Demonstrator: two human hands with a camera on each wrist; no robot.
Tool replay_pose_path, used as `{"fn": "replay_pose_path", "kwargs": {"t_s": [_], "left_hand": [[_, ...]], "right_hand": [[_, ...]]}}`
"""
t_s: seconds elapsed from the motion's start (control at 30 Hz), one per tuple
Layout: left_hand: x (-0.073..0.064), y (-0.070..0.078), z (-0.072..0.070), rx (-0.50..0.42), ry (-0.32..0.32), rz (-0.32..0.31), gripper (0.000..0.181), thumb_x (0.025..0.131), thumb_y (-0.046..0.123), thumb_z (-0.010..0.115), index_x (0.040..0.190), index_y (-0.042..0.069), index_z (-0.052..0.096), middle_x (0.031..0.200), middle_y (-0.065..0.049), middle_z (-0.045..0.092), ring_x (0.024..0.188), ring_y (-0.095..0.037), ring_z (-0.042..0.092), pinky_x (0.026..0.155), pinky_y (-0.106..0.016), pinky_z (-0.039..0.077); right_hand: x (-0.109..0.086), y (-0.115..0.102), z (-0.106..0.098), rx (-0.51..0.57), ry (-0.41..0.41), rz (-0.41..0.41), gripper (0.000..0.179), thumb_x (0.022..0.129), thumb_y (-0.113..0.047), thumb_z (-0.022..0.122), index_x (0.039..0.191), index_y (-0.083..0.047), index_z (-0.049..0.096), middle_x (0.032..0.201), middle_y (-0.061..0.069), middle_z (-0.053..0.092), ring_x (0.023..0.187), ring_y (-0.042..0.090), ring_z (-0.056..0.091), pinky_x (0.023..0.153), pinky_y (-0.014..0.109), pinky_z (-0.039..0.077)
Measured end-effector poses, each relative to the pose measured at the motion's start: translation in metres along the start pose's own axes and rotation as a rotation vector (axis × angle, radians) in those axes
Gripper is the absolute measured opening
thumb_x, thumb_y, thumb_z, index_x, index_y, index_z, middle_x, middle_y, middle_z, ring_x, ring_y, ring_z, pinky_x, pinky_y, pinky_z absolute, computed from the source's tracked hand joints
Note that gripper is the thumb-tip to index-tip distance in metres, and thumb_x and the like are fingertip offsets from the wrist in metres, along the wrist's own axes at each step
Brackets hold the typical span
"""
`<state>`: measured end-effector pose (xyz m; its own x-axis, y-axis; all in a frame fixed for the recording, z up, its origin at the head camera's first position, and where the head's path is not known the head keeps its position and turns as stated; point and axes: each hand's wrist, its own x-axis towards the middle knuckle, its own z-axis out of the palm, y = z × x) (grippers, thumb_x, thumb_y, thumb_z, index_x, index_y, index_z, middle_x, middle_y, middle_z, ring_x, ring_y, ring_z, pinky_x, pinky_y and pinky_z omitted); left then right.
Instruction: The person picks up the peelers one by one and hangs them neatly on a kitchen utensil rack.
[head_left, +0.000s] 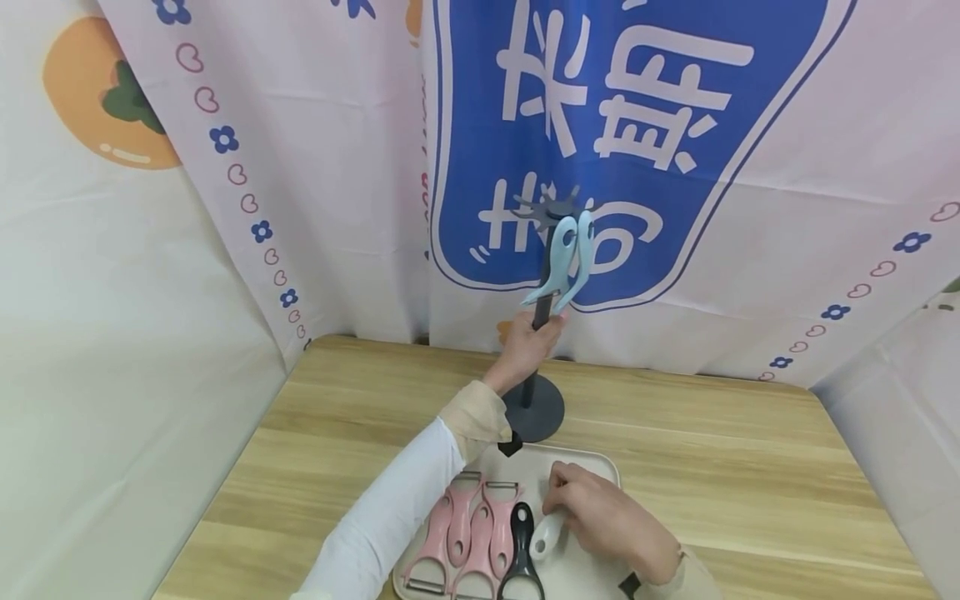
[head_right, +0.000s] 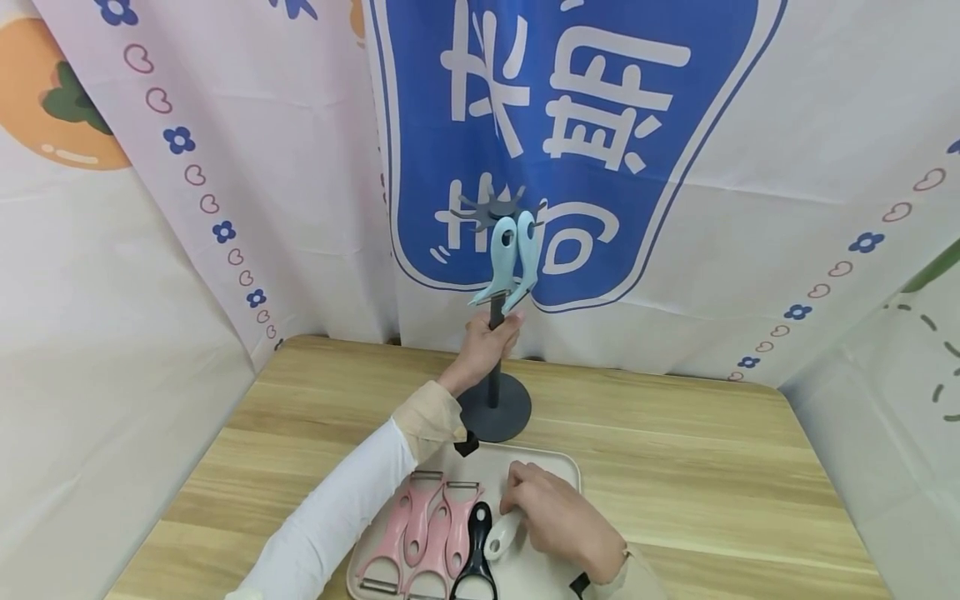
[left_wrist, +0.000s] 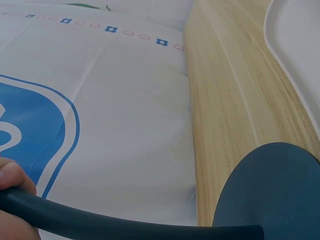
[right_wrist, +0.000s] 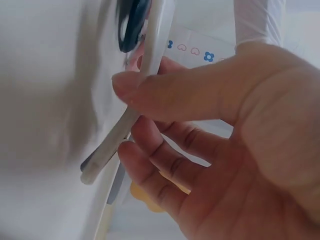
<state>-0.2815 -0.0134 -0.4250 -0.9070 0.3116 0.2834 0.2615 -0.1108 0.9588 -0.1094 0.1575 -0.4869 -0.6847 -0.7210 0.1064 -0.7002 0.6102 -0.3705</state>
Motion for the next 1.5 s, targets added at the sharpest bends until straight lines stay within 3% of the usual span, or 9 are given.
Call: {"fn": "replay_pose_path", "kwargs": {"t_s": [0.27,0.57,0.87,1.23,1.5], "left_hand": [[0.001,0.0,0.0,-0.002,-0.008,0.012,0.052,0.111,0.024,0.056,0.062,0.015,0.044,0.052,0.008,0.036,0.045,-0.011,0.03,0.05,-0.028,0.026],[-0.003,-0.006,-0.001,-0.007,-0.006,-0.007,0.054,0.111,0.031,0.058,0.061,0.016,0.044,0.052,0.007,0.036,0.045,-0.012,0.03,0.049,-0.029,0.026],[-0.002,-0.004,-0.001,0.009,-0.012,0.017,0.054,0.11,0.032,0.058,0.06,0.016,0.044,0.051,0.008,0.035,0.045,-0.012,0.029,0.049,-0.029,0.026],[0.002,-0.002,-0.001,0.024,-0.006,0.055,0.048,0.111,0.017,0.053,0.064,0.016,0.045,0.052,0.008,0.036,0.045,-0.012,0.031,0.048,-0.029,0.027],[-0.002,-0.003,-0.001,0.045,0.006,0.007,0.054,0.11,0.034,0.056,0.061,0.016,0.045,0.052,0.006,0.037,0.047,-0.014,0.031,0.049,-0.03,0.027]], "right_hand": [[0.001,0.004,-0.011,0.007,0.085,-0.06,0.035,0.073,0.009,0.081,0.095,-0.019,0.083,0.1,-0.012,0.057,0.093,0.004,0.053,0.084,0.027,0.053],[-0.001,0.011,-0.043,0.137,0.046,0.029,0.028,0.088,0.003,0.083,0.103,-0.02,0.08,0.108,-0.012,0.065,0.101,0.008,0.062,0.09,0.034,0.058],[0.006,0.018,-0.074,0.168,0.082,-0.012,0.029,0.089,0.0,0.084,0.11,-0.019,0.079,0.11,-0.011,0.069,0.101,0.008,0.068,0.09,0.036,0.061],[0.016,0.017,-0.111,0.196,0.33,-0.17,0.037,0.087,0.002,0.084,0.119,-0.014,0.078,0.115,-0.005,0.071,0.101,0.013,0.069,0.091,0.034,0.059],[0.026,0.015,-0.13,0.266,0.488,-0.233,0.041,0.084,0.005,0.086,0.121,-0.009,0.078,0.118,0.002,0.075,0.104,0.016,0.073,0.098,0.021,0.055]]}}
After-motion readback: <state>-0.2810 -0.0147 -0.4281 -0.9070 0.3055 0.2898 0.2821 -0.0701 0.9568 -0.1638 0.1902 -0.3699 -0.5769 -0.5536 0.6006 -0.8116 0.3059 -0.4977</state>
